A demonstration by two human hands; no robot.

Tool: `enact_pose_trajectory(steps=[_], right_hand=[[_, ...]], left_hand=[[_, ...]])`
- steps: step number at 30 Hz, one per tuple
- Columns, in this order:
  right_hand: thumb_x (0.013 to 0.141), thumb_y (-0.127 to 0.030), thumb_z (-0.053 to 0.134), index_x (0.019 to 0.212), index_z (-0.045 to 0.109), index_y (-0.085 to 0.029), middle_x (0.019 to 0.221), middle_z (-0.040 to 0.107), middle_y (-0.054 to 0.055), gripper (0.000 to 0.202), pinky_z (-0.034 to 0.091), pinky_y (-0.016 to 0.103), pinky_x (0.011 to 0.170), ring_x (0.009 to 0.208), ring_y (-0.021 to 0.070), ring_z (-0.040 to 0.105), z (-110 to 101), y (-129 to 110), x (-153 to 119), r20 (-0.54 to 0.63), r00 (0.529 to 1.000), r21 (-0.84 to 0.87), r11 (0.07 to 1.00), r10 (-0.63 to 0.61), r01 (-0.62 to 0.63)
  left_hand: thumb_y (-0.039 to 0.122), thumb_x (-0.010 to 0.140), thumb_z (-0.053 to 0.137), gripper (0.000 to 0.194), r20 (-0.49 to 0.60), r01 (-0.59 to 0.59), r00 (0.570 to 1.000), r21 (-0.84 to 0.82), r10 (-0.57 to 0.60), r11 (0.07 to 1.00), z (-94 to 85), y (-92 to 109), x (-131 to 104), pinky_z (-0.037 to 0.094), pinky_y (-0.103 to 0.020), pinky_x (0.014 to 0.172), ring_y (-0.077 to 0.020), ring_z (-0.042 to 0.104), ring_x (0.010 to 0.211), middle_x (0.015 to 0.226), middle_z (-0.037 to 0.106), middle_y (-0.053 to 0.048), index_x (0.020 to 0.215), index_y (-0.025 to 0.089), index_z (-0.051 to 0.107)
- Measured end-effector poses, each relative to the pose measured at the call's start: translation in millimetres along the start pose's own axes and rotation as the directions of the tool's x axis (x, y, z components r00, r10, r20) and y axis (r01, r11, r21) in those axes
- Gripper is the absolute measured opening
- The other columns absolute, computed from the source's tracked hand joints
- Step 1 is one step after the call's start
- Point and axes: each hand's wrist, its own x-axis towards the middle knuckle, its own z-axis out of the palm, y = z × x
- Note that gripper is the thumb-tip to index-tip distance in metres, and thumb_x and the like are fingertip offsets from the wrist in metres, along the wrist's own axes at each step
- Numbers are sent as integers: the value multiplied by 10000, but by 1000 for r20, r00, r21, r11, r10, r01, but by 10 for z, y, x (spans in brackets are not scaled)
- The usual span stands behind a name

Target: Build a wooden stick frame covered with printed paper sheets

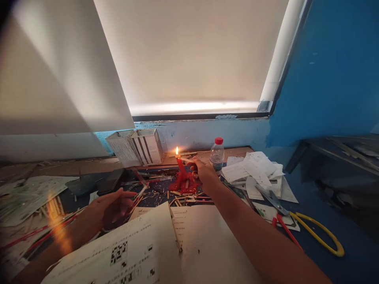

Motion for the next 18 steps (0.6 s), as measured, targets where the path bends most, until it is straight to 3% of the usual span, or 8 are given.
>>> enact_pose_trajectory(steps=[3, 5, 9, 11, 13, 15, 18], right_hand=[[873, -428, 652, 782, 663, -162, 586, 540, -21, 281, 180, 193, 317, 379, 59, 357, -126, 121, -200, 8, 999, 3, 999, 38, -38], [867, -424, 662, 766, 643, -166, 570, 532, -25, 277, 181, 192, 314, 368, 59, 347, -200, 216, -290, 14, 998, 12, 998, 62, -62], [871, -414, 665, 746, 608, -169, 543, 505, -41, 282, 176, 180, 315, 350, 52, 327, -282, 383, -369, 25, 995, 47, 994, 97, -98], [865, -416, 675, 739, 589, -173, 537, 506, -45, 287, 182, 177, 321, 353, 52, 334, -297, 428, -385, 36, 995, 68, 993, 98, -100], [858, -426, 682, 735, 576, -178, 533, 510, -47, 297, 196, 179, 330, 362, 54, 342, -304, 440, -400, 48, 995, 88, 992, 87, -91], [850, -444, 687, 733, 574, -179, 531, 514, -46, 311, 208, 186, 337, 369, 58, 349, -305, 430, -416, 57, 996, 96, 992, 71, -76], [834, -468, 696, 729, 583, -176, 527, 511, -43, 331, 208, 201, 342, 372, 63, 350, -299, 405, -440, 69, 996, 83, 995, 53, -59]], left_hand=[[695, 802, 585, 590, 77, 17, 997, -23, -16, 1000, -146, 73, -76, 563, -388, 725, -275, 704, 814, 920, 785, -149, 974, 177, 809], [698, 811, 578, 550, 66, -13, 998, 15, 12, 1000, -244, 120, -199, 541, -410, 894, -305, 695, 992, 1071, 784, -130, 957, 227, 820], [667, 851, 541, 466, 26, -162, 986, 354, 163, 921, -290, 237, -631, 414, -421, 1104, -329, 617, 1220, 1275, 723, -33, 1101, 356, 782], [627, 835, 596, 456, 42, -244, 963, 549, 265, 799, -203, 288, -869, 383, -448, 1137, -347, 586, 1272, 1317, 699, 1, 1216, 409, 719], [575, 819, 640, 608, 162, -358, 925, 674, 344, 646, -64, 310, -1058, 397, -485, 1135, -369, 528, 1338, 1457, 589, 13, 1400, 415, 565], [564, 776, 694, 794, 308, -490, 847, 770, 433, 410, 93, 302, -1177, 391, -519, 1141, -387, 490, 1369, 1547, 482, 11, 1504, 414, 414], [601, 760, 702, 958, 466, -585, 713, 808, 523, 78, 309, 276, -1247, 468, -511, 1083, -386, 522, 1343, 1560, 463, -50, 1576, 354, 265]])
